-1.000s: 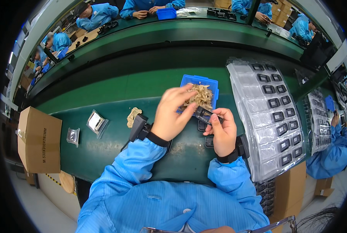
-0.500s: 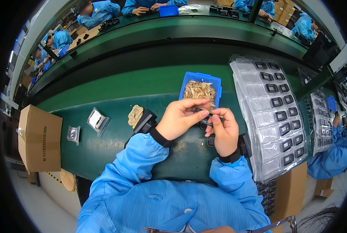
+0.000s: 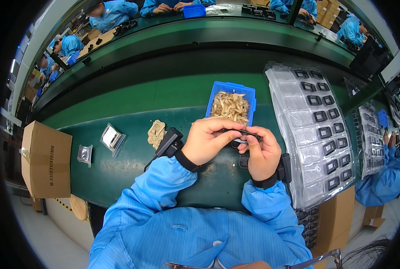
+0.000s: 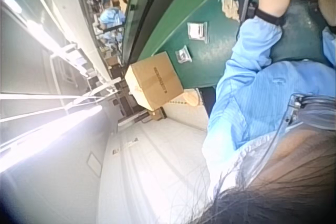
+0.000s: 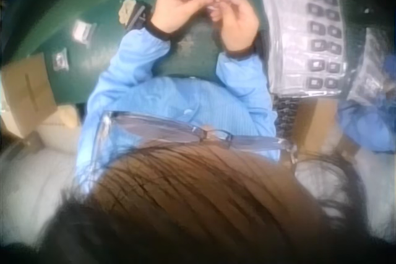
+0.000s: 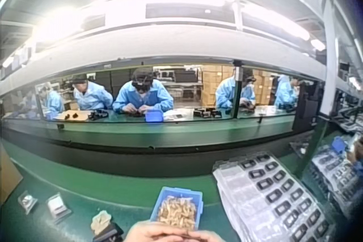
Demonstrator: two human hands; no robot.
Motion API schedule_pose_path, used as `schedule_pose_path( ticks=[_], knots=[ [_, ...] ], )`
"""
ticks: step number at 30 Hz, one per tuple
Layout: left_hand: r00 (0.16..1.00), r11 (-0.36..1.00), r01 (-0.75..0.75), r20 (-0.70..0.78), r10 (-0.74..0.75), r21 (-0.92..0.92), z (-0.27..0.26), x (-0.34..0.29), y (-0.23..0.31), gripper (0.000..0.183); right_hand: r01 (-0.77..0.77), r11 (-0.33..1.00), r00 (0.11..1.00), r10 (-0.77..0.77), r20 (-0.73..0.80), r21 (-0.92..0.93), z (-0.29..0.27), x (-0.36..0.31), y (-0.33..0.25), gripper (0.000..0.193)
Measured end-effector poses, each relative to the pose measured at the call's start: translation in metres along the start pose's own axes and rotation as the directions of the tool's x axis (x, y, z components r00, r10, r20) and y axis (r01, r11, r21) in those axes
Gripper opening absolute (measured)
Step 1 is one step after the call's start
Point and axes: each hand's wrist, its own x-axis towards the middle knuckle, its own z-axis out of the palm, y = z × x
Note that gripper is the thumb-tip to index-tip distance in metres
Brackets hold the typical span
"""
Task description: Manually assemble small electronic housing components at a factory workstation.
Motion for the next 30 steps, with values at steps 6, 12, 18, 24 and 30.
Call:
schedule_pose_path(
  ticks=[6, 12, 18, 24, 30],
  knots=[
    [0.997, 0.996, -0.072, 0.008, 0.071, 0.059, 0.0, 0.0, 0.003, 0.019, 0.006, 1.0, 1.0, -0.007, 0.005, 0.024, -0.002, -0.001, 0.001, 0.015],
    [0.992, 0.987, -0.128, 0.025, 0.126, 0.094, 0.0, -0.001, 0.0, 0.018, 0.063, 0.998, 0.998, -0.063, 0.007, 0.019, -0.001, 0.0, 0.002, 0.013],
    [0.989, 0.988, -0.146, 0.025, 0.145, 0.045, 0.004, -0.003, -0.001, 0.015, 0.096, 0.995, 0.995, -0.096, 0.001, -0.025, 0.0, -0.002, 0.001, 0.011],
    [0.998, 0.994, 0.057, 0.034, -0.054, -0.089, 0.011, -0.003, -0.001, 0.016, -0.046, 0.998, 0.997, 0.043, -0.068, -0.047, -0.001, -0.003, -0.003, 0.02],
    [0.998, 0.998, 0.06, -0.009, -0.06, 0.026, 0.009, -0.001, 0.004, 0.017, -0.23, 0.964, 0.968, 0.241, -0.067, 0.131, -0.004, 0.004, 0.001, 0.03]
  ],
)
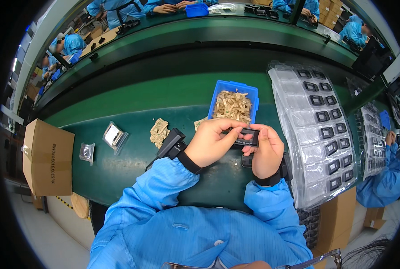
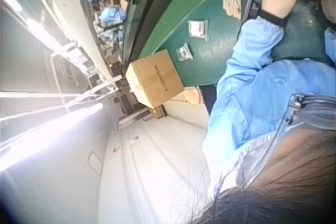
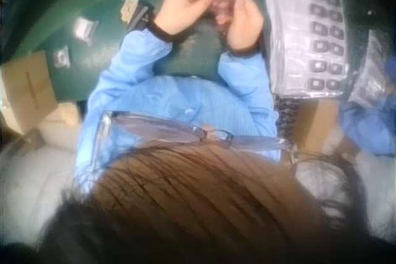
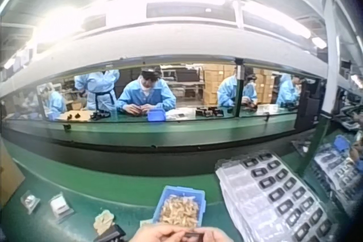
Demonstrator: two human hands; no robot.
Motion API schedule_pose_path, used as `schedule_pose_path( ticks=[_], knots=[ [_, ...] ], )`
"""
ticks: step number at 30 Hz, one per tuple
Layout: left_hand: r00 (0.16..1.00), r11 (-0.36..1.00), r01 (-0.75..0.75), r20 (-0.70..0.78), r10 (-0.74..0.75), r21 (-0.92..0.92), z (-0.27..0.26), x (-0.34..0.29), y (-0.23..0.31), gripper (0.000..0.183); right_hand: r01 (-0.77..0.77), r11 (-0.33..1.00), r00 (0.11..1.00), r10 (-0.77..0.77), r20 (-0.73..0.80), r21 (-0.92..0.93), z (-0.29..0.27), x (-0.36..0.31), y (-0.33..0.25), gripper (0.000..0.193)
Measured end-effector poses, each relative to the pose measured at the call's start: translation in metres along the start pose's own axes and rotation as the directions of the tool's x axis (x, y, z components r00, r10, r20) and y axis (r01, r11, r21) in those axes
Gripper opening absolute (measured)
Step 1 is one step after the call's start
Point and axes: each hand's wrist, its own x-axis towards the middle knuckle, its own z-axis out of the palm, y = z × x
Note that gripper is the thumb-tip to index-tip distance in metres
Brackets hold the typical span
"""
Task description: Manually assemble small electronic housing components at a factory workstation.
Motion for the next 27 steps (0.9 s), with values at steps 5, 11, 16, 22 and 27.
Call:
schedule_pose_path(
  ticks=[5, 11, 16, 22, 27],
  knots=[
    [0.986, 0.954, -0.146, -0.036, 0.16, 0.262, 0.002, 0.0, 0.004, 0.009, -0.012, 1.0, 0.997, 0.01, 0.07, 0.018, -0.006, -0.003, 0.003, 0.031],
    [0.898, 0.578, -0.369, 0.117, 0.425, 0.728, -0.004, 0.002, 0.004, 0.034, 0.033, 0.99, 0.961, 0.006, 0.276, -0.134, -0.011, -0.003, 0.013, 0.029],
    [0.835, 0.468, -0.367, 0.063, 0.547, 0.804, -0.005, -0.002, 0.0, 0.023, 0.141, 0.989, 0.974, -0.133, 0.185, -0.035, 0.017, -0.005, 0.002, 0.025],
    [0.938, 0.936, -0.191, -0.225, 0.263, 0.297, 0.005, -0.004, 0.01, 0.017, 0.029, 0.996, 0.994, -0.019, 0.105, -0.089, 0.0, 0.007, 0.013, 0.015],
    [0.983, 0.95, -0.145, -0.068, 0.17, 0.278, -0.004, 0.0, 0.0, 0.019, 0.129, 0.967, 0.986, -0.101, 0.133, -0.219, -0.002, 0.004, 0.012, 0.017]
  ],
)
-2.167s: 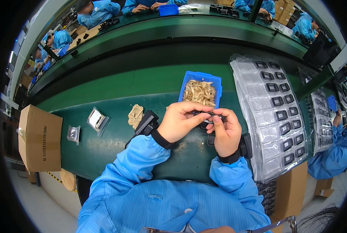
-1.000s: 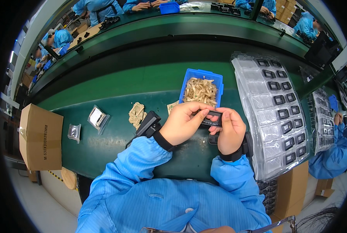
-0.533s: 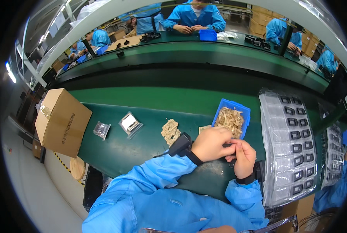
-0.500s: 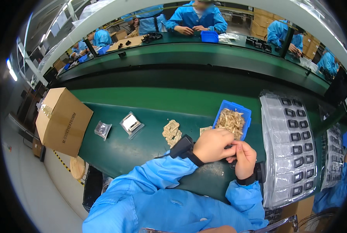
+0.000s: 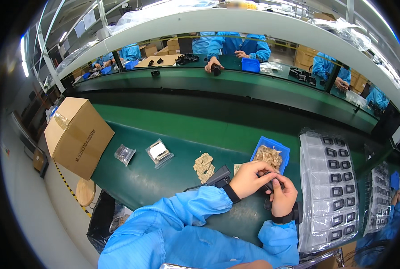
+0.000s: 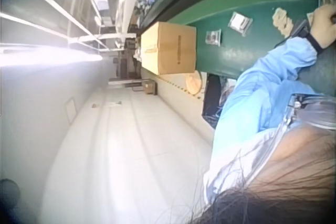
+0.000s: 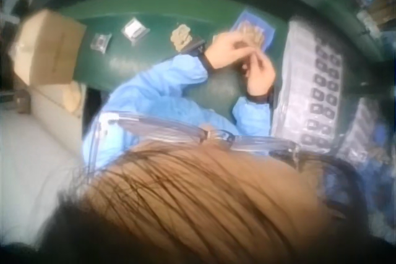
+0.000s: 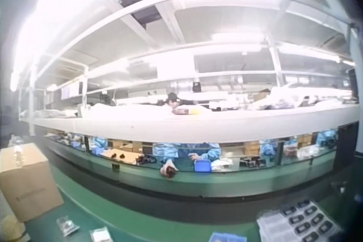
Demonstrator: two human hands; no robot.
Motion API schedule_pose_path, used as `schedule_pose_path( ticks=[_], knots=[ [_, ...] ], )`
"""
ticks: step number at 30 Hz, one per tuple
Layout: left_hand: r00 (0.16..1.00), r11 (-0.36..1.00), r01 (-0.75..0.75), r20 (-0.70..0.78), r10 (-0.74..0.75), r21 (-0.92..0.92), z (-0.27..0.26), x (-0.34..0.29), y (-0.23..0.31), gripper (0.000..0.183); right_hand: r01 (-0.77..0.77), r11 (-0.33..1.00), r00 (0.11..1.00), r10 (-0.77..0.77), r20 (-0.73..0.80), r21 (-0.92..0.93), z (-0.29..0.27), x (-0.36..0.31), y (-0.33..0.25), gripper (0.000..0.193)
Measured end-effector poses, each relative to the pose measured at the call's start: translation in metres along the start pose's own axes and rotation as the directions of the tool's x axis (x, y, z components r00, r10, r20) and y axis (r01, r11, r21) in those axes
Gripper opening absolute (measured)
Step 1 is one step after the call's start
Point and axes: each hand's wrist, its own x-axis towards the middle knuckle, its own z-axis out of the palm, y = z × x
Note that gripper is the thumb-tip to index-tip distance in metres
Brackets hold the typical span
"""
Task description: Manually assemble small electronic housing components at a factory workstation.
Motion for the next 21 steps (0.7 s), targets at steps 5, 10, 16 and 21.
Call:
schedule_pose_path(
  ticks=[5, 10, 16, 21],
  knots=[
    [0.992, 0.971, 0.113, -0.036, -0.123, -0.212, 0.003, 0.002, -0.005, 0.018, -0.098, 0.969, 0.993, 0.111, -0.048, 0.225, -0.003, 0.004, 0.0, 0.02],
    [0.989, 0.935, 0.137, -0.016, -0.15, -0.327, 0.004, 0.001, -0.005, 0.012, -0.012, 0.983, 0.996, 0.028, -0.081, 0.184, -0.003, 0.001, 0.006, 0.023],
    [0.919, 0.875, -0.24, -0.192, 0.345, 0.42, 0.001, -0.002, -0.005, 0.012, 0.026, 0.999, 0.999, -0.024, -0.035, 0.042, -0.001, -0.002, 0.001, 0.032],
    [0.881, 0.75, -0.373, -0.045, 0.47, 0.546, 0.003, -0.005, 0.003, 0.018, 0.144, 0.983, 0.979, -0.158, 0.13, 0.11, -0.008, 0.002, 0.012, 0.047]
  ],
)
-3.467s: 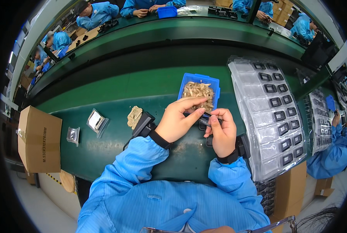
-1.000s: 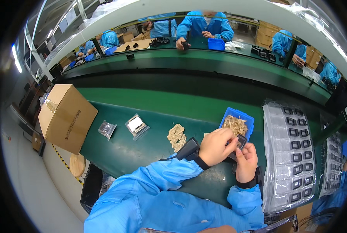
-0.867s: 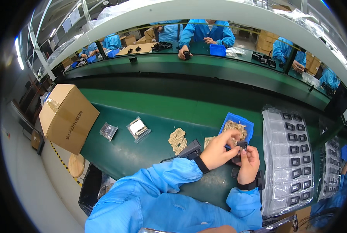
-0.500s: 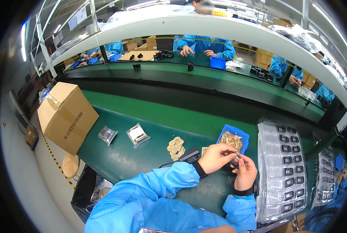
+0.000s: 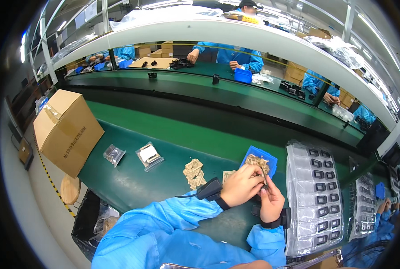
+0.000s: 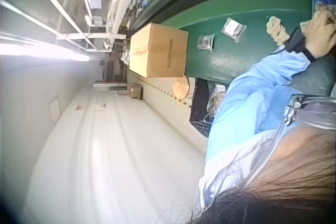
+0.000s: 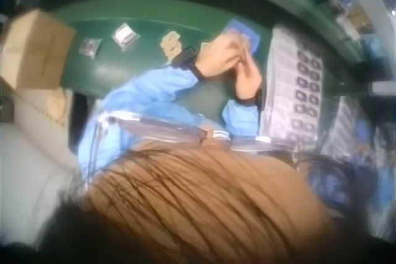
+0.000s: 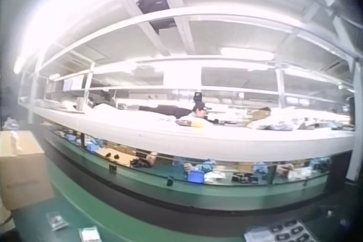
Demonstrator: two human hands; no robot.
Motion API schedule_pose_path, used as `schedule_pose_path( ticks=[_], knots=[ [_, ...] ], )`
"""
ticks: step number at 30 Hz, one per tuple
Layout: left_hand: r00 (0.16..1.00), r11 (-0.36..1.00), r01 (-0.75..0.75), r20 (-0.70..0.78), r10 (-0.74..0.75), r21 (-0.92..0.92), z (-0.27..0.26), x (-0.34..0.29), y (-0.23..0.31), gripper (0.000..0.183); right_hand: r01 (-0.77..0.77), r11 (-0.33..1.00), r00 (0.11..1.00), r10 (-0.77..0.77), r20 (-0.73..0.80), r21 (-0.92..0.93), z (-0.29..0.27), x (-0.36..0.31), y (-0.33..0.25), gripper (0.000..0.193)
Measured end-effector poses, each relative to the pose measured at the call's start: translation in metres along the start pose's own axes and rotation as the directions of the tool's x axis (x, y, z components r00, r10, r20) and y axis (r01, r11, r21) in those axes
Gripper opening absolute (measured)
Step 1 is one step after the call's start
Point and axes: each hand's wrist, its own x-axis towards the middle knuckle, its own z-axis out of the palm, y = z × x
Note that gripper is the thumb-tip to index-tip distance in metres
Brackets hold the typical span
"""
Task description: Manually assemble small electronic housing components at a factory workstation.
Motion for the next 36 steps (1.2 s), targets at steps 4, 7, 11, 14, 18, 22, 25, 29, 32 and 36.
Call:
schedule_pose_path(
  ticks=[4, 7, 11, 14, 18, 22, 25, 29, 32, 36],
  knots=[
    [0.999, 0.999, -0.032, 0.04, 0.031, 0.02, -0.001, -0.002, 0.003, 0.02, -0.011, 1.0, 0.997, 0.009, -0.072, -0.029, 0.009, 0.003, -0.011, 0.052],
    [0.999, 1.0, -0.018, 0.051, 0.018, -0.016, -0.002, 0.0, 0.005, 0.019, 0.015, 0.986, 0.999, -0.023, -0.047, -0.164, 0.0, 0.002, -0.005, 0.043],
    [0.997, 0.998, 0.033, 0.073, -0.029, -0.053, -0.005, -0.002, 0.006, 0.015, 0.083, 0.933, 0.992, -0.109, -0.055, -0.35, 0.004, 0.0, -0.008, 0.029],
    [0.994, 0.996, 0.061, 0.097, -0.055, -0.064, -0.004, -0.003, 0.005, 0.014, 0.198, 0.857, 0.975, -0.22, 0.01, -0.476, 0.003, 0.0, -0.006, 0.033],
    [0.995, 0.994, 0.062, 0.086, -0.054, -0.094, 0.001, -0.003, 0.001, 0.012, 0.189, 0.837, 0.975, -0.222, -0.003, -0.513, 0.008, 0.0, -0.01, 0.028],
    [0.982, 0.955, 0.186, 0.032, -0.184, -0.229, 0.005, 0.001, -0.015, 0.009, 0.04, 0.946, 0.997, -0.06, -0.055, -0.322, 0.009, -0.003, -0.011, 0.027],
    [0.924, 0.924, 0.369, -0.067, -0.377, -0.102, -0.002, 0.011, -0.04, 0.007, -0.055, 0.984, 0.988, 0.028, -0.152, -0.171, 0.009, 0.001, -0.014, 0.025],
    [0.956, 0.948, 0.293, -0.019, -0.293, 0.126, -0.006, 0.011, -0.052, 0.01, -0.077, 0.992, 0.948, 0.043, -0.314, -0.099, 0.005, 0.002, -0.016, 0.019],
    [0.962, 0.96, 0.254, 0.07, -0.263, 0.121, -0.001, 0.007, -0.048, 0.011, -0.149, 0.989, 0.934, 0.134, -0.332, -0.02, 0.005, 0.004, -0.019, 0.018],
    [0.977, 0.972, 0.209, 0.021, -0.212, 0.11, -0.003, 0.011, -0.043, 0.015, -0.22, 0.974, 0.921, 0.228, -0.316, 0.062, 0.004, 0.007, -0.018, 0.019]
  ],
)
